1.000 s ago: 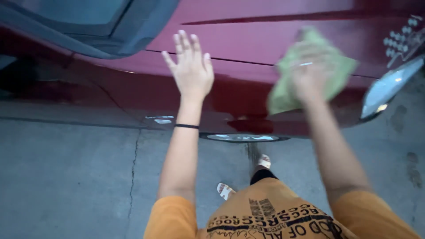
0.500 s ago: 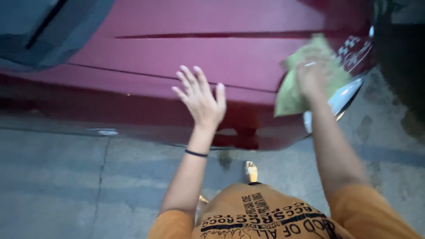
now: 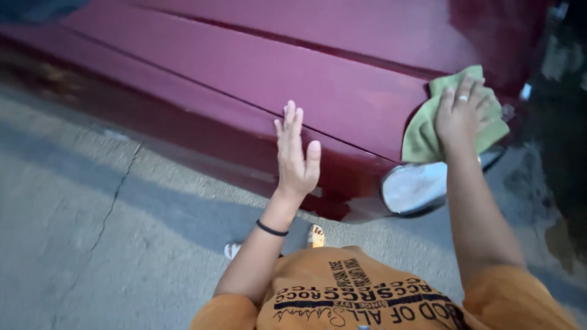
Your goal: The person wipes the front bumper and hood of a maroon car using a green cloth. They move the cloth back and forth across the surface, occasionally switching hands and adjusting the cloth's position.
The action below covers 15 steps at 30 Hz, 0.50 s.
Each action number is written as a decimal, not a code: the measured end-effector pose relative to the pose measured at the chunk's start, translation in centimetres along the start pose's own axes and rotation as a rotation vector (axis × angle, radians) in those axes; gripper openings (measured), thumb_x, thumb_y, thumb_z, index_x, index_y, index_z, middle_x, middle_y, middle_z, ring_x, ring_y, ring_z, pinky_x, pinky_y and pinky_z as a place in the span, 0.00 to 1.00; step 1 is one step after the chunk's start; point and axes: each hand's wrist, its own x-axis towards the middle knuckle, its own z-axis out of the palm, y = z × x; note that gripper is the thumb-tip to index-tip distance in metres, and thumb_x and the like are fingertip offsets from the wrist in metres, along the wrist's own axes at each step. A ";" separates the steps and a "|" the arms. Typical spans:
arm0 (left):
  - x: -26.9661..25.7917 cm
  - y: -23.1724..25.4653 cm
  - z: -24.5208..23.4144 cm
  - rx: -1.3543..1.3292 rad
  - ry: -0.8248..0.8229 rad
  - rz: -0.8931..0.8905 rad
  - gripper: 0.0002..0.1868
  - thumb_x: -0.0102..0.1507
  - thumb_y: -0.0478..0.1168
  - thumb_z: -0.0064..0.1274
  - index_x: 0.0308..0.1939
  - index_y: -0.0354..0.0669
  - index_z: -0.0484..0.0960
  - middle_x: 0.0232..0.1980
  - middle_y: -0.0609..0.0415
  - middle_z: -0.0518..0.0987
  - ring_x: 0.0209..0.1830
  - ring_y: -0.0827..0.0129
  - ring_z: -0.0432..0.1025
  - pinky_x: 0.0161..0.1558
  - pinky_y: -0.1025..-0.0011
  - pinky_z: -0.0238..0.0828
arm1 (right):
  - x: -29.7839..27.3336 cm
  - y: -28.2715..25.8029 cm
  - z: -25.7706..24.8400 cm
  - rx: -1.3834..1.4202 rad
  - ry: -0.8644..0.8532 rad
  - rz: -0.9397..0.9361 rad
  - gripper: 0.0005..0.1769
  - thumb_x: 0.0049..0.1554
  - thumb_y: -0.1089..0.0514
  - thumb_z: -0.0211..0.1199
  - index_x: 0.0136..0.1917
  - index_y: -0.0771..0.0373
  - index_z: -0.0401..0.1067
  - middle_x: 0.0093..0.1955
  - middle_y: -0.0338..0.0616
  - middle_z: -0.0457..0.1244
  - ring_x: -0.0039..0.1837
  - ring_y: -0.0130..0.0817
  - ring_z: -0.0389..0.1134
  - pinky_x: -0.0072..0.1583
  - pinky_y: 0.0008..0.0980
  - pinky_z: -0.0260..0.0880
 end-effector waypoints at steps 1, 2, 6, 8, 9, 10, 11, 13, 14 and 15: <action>0.0 0.1 -0.1 0.022 0.014 -0.007 0.32 0.76 0.50 0.37 0.79 0.32 0.56 0.83 0.34 0.54 0.87 0.43 0.48 0.85 0.44 0.35 | -1.0 -1.7 0.6 0.009 -0.015 -0.020 0.32 0.70 0.42 0.46 0.82 0.53 0.51 0.86 0.53 0.38 0.82 0.67 0.36 0.74 0.71 0.30; -0.1 0.3 -0.2 0.033 0.049 -0.030 0.31 0.76 0.49 0.35 0.78 0.32 0.57 0.83 0.35 0.55 0.87 0.43 0.48 0.85 0.44 0.34 | -2.3 -3.1 1.1 -0.039 -0.064 -0.065 0.34 0.68 0.42 0.46 0.83 0.52 0.50 0.86 0.52 0.36 0.84 0.64 0.34 0.76 0.70 0.28; 0.2 3.0 0.8 0.036 0.132 -0.051 0.30 0.77 0.48 0.30 0.78 0.31 0.59 0.83 0.38 0.58 0.88 0.46 0.48 0.85 0.47 0.32 | -9.8 -11.8 2.9 0.006 -0.183 -0.401 0.36 0.69 0.44 0.38 0.86 0.52 0.40 0.89 0.49 0.32 0.87 0.58 0.23 0.77 0.67 0.15; -0.1 3.4 3.1 -0.003 0.107 -0.064 0.30 0.77 0.48 0.28 0.79 0.32 0.57 0.84 0.37 0.55 0.88 0.46 0.45 0.84 0.47 0.30 | -11.1 -13.6 4.0 0.317 -0.253 -0.471 0.35 0.71 0.44 0.35 0.87 0.52 0.37 0.90 0.50 0.31 0.88 0.56 0.22 0.79 0.63 0.12; -0.2 3.5 4.2 -0.048 0.076 -0.076 0.31 0.78 0.49 0.26 0.80 0.33 0.54 0.85 0.36 0.52 0.89 0.46 0.42 0.84 0.46 0.28 | -11.8 -14.5 4.6 0.628 -0.321 -0.525 0.34 0.72 0.43 0.32 0.87 0.53 0.34 0.91 0.50 0.31 0.90 0.54 0.22 0.81 0.59 0.10; 0.2 3.2 4.2 -0.038 0.086 -0.077 0.31 0.78 0.49 0.26 0.80 0.33 0.54 0.85 0.36 0.52 0.89 0.46 0.42 0.84 0.46 0.28 | -11.9 -15.2 4.2 0.633 -0.329 -0.535 0.34 0.72 0.43 0.32 0.87 0.53 0.34 0.91 0.50 0.31 0.90 0.54 0.22 0.81 0.59 0.10; 0.7 2.9 4.2 0.113 -0.041 -0.110 0.30 0.77 0.51 0.27 0.80 0.41 0.53 0.85 0.37 0.50 0.88 0.47 0.41 0.83 0.45 0.27 | -12.0 -15.9 3.7 1.074 -0.445 -0.406 0.35 0.72 0.43 0.35 0.87 0.51 0.32 0.91 0.50 0.31 0.90 0.51 0.25 0.83 0.53 0.18; 2.5 1.2 3.4 0.276 -0.165 -0.147 0.30 0.76 0.54 0.28 0.79 0.48 0.53 0.86 0.38 0.48 0.88 0.48 0.40 0.82 0.44 0.26 | -11.7 -16.0 3.3 1.516 -0.568 -0.247 0.37 0.71 0.43 0.39 0.87 0.49 0.30 0.90 0.50 0.32 0.90 0.48 0.29 0.85 0.48 0.25; 3.6 -0.1 2.7 0.515 -0.241 -0.114 0.30 0.74 0.56 0.30 0.80 0.55 0.55 0.85 0.40 0.48 0.86 0.49 0.40 0.80 0.42 0.27 | -11.3 -15.3 3.2 1.570 -0.506 -0.228 0.36 0.71 0.46 0.40 0.86 0.51 0.33 0.89 0.52 0.36 0.86 0.51 0.40 0.84 0.50 0.36; 4.7 -1.4 1.9 0.753 -0.318 -0.080 0.32 0.72 0.58 0.33 0.80 0.61 0.57 0.84 0.42 0.48 0.84 0.50 0.41 0.78 0.39 0.27 | -10.9 -14.6 3.2 1.623 -0.442 -0.207 0.34 0.71 0.48 0.42 0.85 0.54 0.37 0.87 0.55 0.41 0.83 0.54 0.50 0.83 0.51 0.46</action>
